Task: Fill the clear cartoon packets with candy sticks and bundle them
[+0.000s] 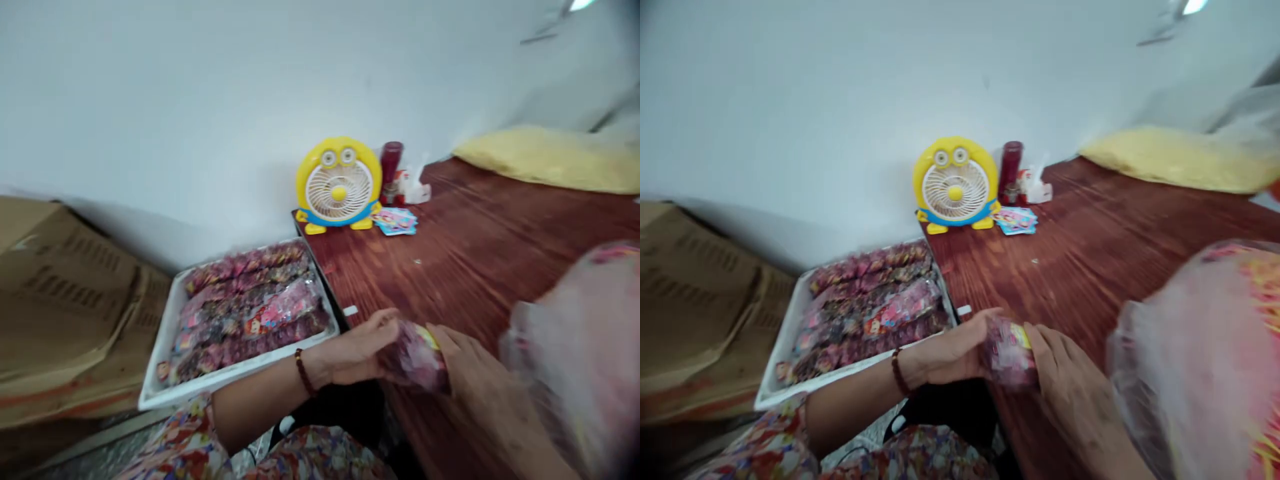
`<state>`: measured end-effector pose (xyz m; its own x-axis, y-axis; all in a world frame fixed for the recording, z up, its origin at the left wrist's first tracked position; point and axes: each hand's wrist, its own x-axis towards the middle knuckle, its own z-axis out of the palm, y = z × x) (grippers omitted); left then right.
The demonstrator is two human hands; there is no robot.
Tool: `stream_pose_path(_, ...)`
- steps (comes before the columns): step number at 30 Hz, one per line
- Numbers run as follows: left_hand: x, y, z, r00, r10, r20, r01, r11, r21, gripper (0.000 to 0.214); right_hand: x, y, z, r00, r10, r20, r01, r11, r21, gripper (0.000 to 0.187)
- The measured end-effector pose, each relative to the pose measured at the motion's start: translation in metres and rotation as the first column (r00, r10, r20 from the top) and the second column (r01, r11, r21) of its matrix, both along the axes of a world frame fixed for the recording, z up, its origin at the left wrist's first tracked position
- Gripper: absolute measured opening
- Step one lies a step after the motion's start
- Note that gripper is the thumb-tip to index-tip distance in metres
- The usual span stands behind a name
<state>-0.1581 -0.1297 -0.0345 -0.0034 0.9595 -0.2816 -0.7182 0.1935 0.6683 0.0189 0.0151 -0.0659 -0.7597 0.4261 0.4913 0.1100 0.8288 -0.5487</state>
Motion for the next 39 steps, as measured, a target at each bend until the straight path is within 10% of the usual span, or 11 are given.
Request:
stream_pose_path(6,-0.024,-0.016,-0.003,0.997,0.044,0.059,-0.039,0.996,-0.084,0.056,-0.032,-0.011,0.024,0.951,0.142,0.274,-0.266,0.825,0.499,0.044)
stream_pose_path(12,-0.052,-0.047,-0.007,0.989,0.145,0.02,-0.14,0.978,-0.154,0.059,-0.084,-0.039,0.026,0.939,0.125,0.32,-0.308,0.718,0.624,0.04)
stream_pose_path(19,-0.09,-0.109,-0.032,0.936,0.222,-0.272,-0.21,0.975,0.075,0.104,-0.128,-0.071,0.01,0.924,0.16,0.346,-0.21,0.971,0.112,0.061)
stream_pose_path(22,-0.097,-0.118,-0.036,0.853,0.336,-0.4,-0.299,0.942,0.155,0.109,-0.152,-0.089,0.013,0.925,0.157,0.347,-0.07,0.966,-0.25,0.069)
stream_pose_path(27,-0.119,-0.129,-0.025,0.684,0.341,-0.644,-0.441,0.898,0.007,0.073,-0.193,-0.147,-0.004,0.937,0.308,0.163,-0.091,0.667,-0.739,0.083)
stream_pose_path(32,-0.147,-0.172,-0.034,0.568,0.189,-0.801,-0.493,0.857,-0.147,0.066,-0.221,-0.215,-0.044,0.965,0.26,-0.043,-0.135,0.346,-0.928,0.091)
stream_pose_path(39,-0.155,-0.205,-0.065,0.427,0.018,-0.904,-0.457,0.867,-0.198,0.076,-0.221,-0.246,-0.078,0.929,0.358,-0.091,-0.163,0.176,-0.971,0.067)
